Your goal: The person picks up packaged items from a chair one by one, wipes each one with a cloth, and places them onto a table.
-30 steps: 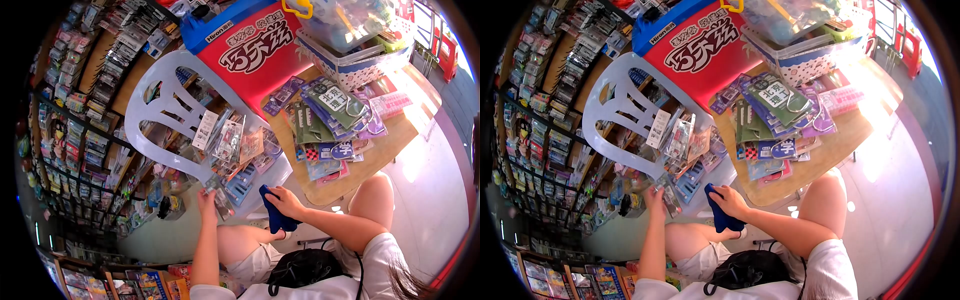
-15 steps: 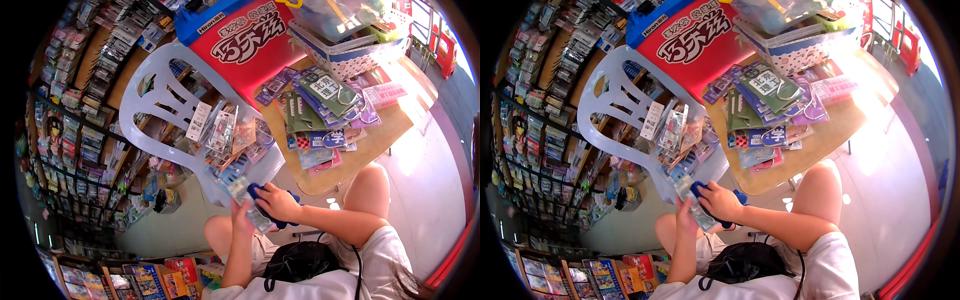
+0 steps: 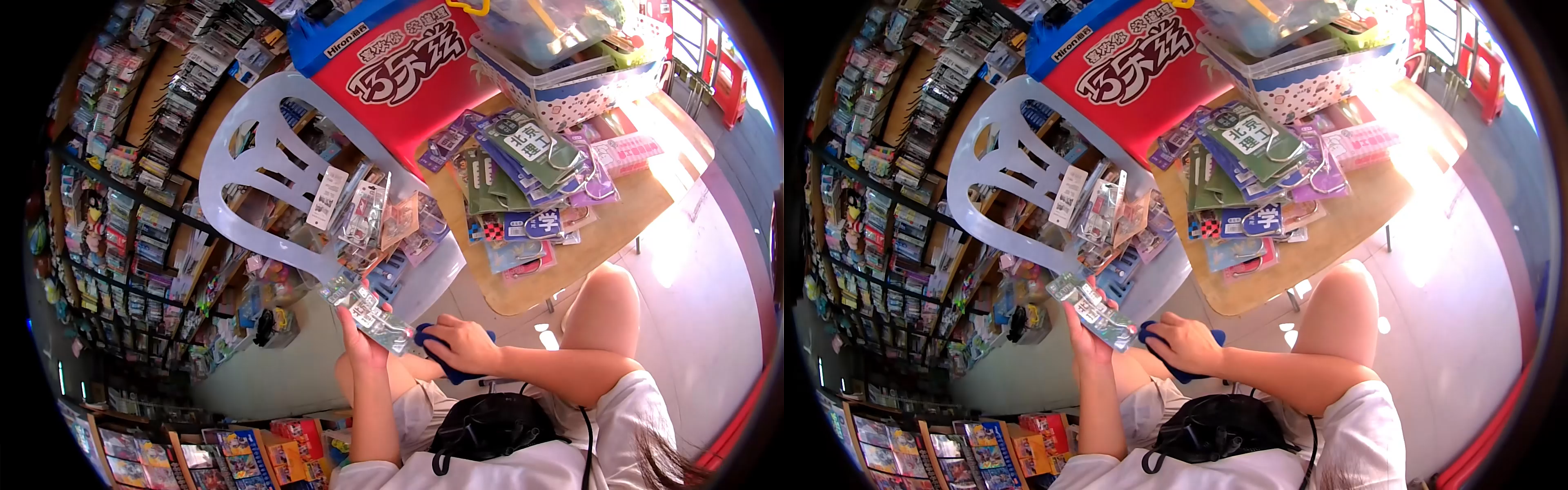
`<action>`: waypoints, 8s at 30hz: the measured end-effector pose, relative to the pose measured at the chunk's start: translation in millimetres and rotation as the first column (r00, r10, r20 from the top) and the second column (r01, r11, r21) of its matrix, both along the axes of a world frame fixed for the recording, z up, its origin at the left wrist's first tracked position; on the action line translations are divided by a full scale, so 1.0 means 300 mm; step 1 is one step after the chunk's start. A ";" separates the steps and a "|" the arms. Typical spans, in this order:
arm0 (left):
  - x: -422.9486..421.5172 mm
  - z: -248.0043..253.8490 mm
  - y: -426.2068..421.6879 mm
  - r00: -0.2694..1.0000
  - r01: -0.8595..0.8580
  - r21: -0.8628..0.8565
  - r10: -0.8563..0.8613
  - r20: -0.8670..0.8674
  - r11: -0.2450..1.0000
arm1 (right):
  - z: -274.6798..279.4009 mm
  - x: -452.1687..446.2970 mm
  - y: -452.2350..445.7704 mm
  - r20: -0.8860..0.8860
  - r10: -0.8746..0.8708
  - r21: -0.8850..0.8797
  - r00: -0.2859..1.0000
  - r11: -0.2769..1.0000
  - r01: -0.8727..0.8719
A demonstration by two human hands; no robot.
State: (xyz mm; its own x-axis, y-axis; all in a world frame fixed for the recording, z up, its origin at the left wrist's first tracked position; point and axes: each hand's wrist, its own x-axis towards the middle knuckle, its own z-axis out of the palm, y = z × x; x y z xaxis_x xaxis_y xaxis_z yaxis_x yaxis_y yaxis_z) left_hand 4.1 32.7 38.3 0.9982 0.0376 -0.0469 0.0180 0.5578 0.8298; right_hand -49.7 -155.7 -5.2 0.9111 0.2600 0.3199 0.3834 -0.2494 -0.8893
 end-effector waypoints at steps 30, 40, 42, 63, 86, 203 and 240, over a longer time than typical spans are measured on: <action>-0.007 -0.029 -0.079 0.994 0.071 -0.231 -0.088 -0.064 0.970 | -0.013 0.079 -0.016 0.116 -0.075 -0.107 0.990 0.990 0.088; -0.063 -0.043 -0.178 0.997 0.061 0.105 -0.056 -0.047 0.993 | 0.029 0.075 -0.011 0.282 0.035 0.036 0.959 0.998 -0.047; -0.057 -0.044 -0.184 0.999 0.039 0.123 -0.035 -0.038 0.992 | 0.033 0.082 -0.010 0.219 -0.008 0.034 0.976 0.999 0.001; -0.173 -0.124 -0.099 0.940 0.129 0.800 -0.329 0.090 0.586 | 0.006 0.133 -0.021 -0.252 -0.023 0.077 0.967 0.996 0.044; 0.175 0.176 -0.143 0.908 0.308 0.131 -0.250 -0.337 0.942 | -0.090 0.092 0.029 -0.360 0.091 -0.086 0.929 0.988 -0.130; -0.187 -0.129 -0.086 0.949 0.269 0.459 -0.153 -0.274 0.847 | 0.064 0.108 -0.030 0.073 0.165 0.091 0.984 0.981 -0.171; -0.124 -0.156 -0.097 0.996 0.007 0.325 0.024 -0.091 0.946 | -0.005 0.087 0.003 -0.628 0.293 0.375 0.721 0.926 -0.050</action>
State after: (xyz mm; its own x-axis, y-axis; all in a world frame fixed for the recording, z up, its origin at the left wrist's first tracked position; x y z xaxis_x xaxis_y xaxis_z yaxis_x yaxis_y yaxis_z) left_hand -33.2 3.7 -8.5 0.9896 0.0746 -0.1232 0.1000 0.2590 0.9607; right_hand -23.6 -154.8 -6.6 0.8650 0.4315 -0.2563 -0.3255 0.0938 -0.9409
